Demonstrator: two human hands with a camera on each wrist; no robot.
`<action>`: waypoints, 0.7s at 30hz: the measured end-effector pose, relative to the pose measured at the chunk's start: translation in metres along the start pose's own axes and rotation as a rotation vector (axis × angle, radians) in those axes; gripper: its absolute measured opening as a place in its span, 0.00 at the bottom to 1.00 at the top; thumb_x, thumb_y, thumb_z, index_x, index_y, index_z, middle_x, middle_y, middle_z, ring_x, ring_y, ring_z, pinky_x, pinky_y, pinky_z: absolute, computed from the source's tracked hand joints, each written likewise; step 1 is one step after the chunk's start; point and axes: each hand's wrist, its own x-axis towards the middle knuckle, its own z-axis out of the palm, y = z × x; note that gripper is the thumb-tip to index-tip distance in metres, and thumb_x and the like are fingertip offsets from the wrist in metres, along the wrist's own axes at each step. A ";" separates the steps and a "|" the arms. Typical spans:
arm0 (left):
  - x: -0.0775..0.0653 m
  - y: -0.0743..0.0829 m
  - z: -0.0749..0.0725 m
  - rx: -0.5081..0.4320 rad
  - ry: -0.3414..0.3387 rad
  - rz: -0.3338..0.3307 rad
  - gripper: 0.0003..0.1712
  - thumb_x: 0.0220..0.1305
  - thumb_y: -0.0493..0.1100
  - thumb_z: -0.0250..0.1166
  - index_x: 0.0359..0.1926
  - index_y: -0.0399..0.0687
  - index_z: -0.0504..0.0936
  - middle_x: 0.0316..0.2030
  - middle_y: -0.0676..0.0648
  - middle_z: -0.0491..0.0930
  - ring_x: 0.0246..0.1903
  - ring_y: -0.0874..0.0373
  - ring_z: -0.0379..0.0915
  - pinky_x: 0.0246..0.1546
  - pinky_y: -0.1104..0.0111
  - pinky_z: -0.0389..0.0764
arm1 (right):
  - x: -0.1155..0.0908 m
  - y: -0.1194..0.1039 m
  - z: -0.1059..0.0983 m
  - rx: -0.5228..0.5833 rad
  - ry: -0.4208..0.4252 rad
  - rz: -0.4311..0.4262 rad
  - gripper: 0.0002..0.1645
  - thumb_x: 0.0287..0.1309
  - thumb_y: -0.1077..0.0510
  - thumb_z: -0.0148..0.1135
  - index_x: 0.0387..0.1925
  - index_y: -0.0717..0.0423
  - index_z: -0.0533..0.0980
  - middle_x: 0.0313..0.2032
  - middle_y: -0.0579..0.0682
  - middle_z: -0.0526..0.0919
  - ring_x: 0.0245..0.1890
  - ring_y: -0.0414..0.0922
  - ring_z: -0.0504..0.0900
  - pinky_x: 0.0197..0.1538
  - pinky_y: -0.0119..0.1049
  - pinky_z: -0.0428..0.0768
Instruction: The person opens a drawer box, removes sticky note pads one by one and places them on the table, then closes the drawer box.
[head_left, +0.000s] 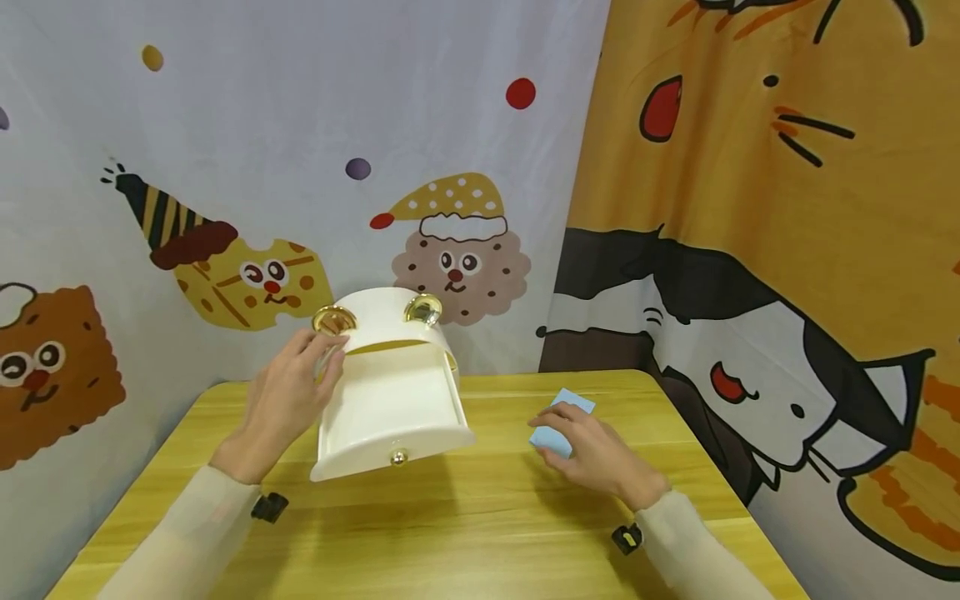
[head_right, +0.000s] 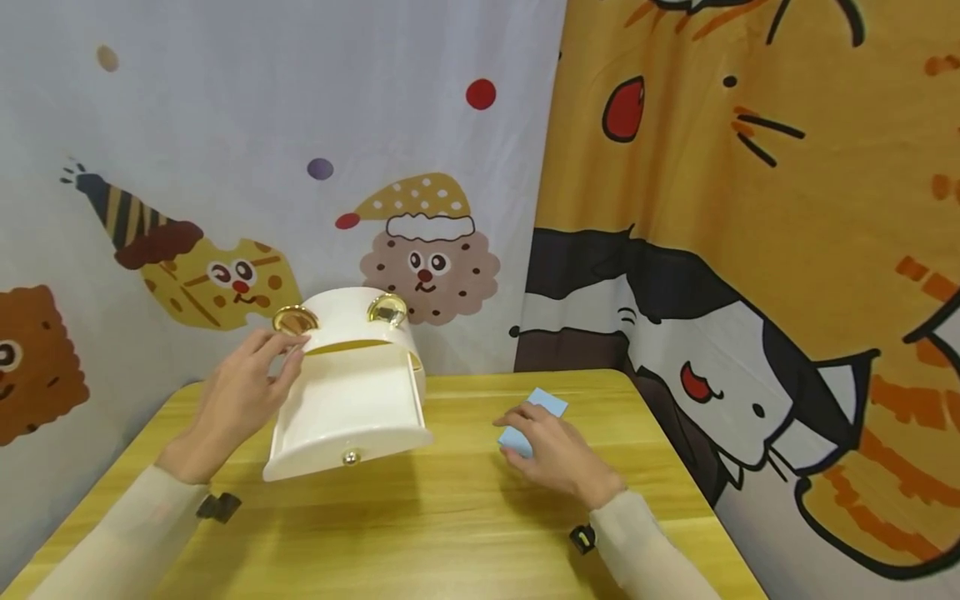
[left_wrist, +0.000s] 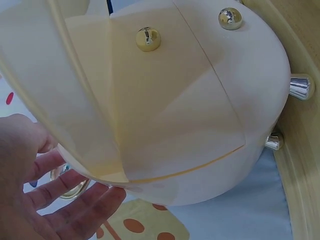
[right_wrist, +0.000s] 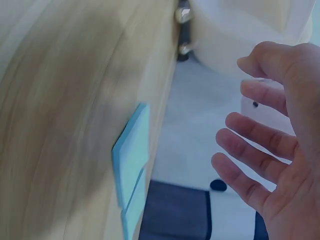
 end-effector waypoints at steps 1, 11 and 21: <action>0.000 0.000 0.000 0.002 0.002 0.003 0.14 0.82 0.38 0.73 0.62 0.47 0.93 0.50 0.41 0.88 0.24 0.60 0.67 0.19 0.71 0.64 | 0.001 -0.004 0.000 0.003 0.009 -0.013 0.22 0.73 0.51 0.83 0.65 0.43 0.89 0.63 0.44 0.90 0.60 0.46 0.92 0.57 0.49 0.94; 0.003 0.000 0.000 0.013 -0.007 0.005 0.12 0.81 0.39 0.74 0.61 0.48 0.92 0.48 0.41 0.88 0.24 0.60 0.67 0.20 0.70 0.64 | 0.009 -0.035 -0.003 0.018 0.096 -0.148 0.22 0.73 0.52 0.83 0.65 0.43 0.89 0.60 0.42 0.91 0.56 0.42 0.93 0.54 0.41 0.95; 0.003 -0.001 -0.001 0.007 -0.039 -0.014 0.18 0.85 0.40 0.71 0.70 0.50 0.90 0.48 0.41 0.86 0.22 0.61 0.64 0.18 0.69 0.64 | 0.024 -0.069 -0.017 0.064 0.203 -0.303 0.22 0.71 0.57 0.82 0.64 0.47 0.88 0.55 0.43 0.92 0.50 0.39 0.93 0.52 0.33 0.92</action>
